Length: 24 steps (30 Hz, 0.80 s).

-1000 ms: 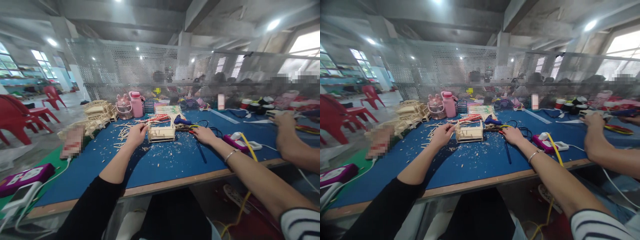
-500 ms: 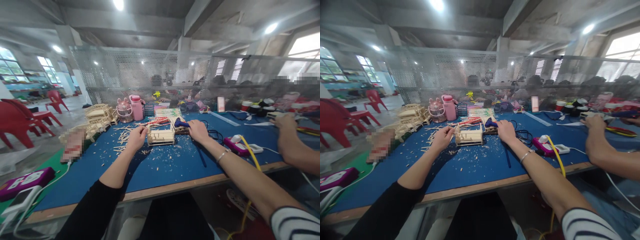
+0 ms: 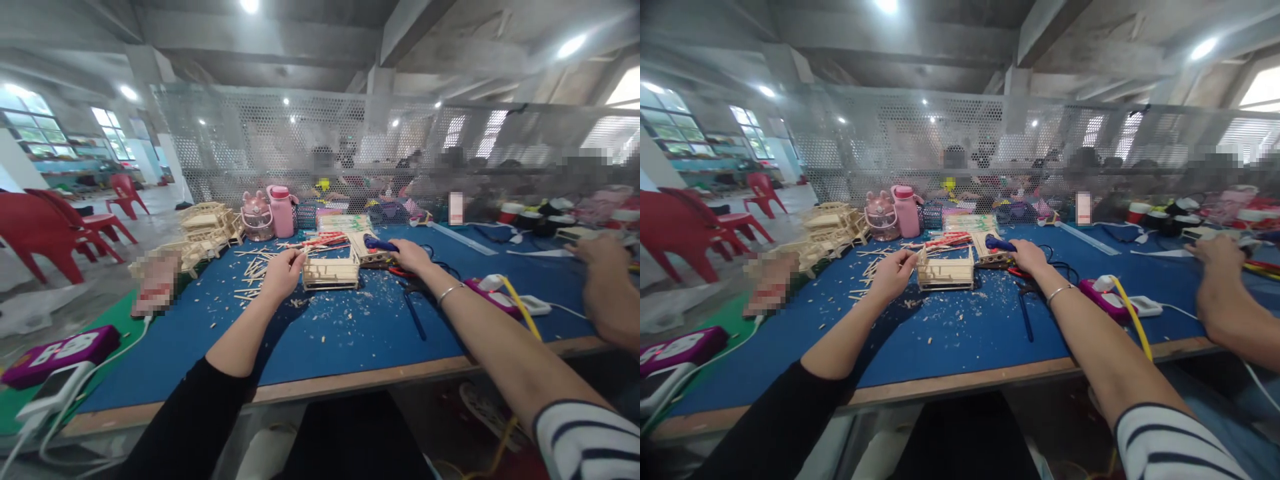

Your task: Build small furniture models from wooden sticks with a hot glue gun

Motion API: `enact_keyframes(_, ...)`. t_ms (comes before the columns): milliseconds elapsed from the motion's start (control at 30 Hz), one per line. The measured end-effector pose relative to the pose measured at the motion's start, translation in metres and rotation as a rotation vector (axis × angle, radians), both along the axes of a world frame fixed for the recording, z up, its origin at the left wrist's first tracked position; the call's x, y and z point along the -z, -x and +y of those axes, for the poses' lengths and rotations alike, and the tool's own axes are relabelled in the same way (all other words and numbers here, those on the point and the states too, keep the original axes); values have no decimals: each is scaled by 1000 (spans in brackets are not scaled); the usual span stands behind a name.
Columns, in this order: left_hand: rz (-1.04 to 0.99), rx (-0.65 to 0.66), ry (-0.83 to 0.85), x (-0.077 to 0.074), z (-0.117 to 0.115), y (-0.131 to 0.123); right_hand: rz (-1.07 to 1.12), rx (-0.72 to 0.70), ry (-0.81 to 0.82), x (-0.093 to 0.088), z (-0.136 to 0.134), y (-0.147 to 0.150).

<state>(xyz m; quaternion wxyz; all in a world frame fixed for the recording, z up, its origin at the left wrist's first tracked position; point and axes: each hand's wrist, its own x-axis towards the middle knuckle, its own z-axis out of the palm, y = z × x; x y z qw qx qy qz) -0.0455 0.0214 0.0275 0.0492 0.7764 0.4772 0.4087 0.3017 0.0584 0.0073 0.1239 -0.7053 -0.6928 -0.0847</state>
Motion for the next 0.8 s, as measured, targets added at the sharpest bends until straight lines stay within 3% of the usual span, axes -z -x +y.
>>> enact_keyframes(167,-2,15,-12,1,0,-1,-140,62,-243,-9,-45,23)
enact_keyframes(200,-4,23,-19,1,0,-1,-147,84,-213,-10,-59,28)
enact_keyframes(267,-13,41,-25,2,0,-2,-122,139,18,-7,-86,34)
enact_keyframes(333,-20,52,-16,2,-1,-3,-120,99,222,-1,-109,35)
enact_keyframes(400,-22,56,-4,3,-3,-4,-93,65,311,4,-126,31)
enact_keyframes(533,-41,70,-9,3,-4,-6,-68,-1,380,8,-151,19)
enact_keyframes(667,-39,76,-42,6,1,-6,-171,96,348,10,-178,13)
enact_keyframes(800,-24,152,-74,11,8,-8,-122,107,279,10,-192,9)
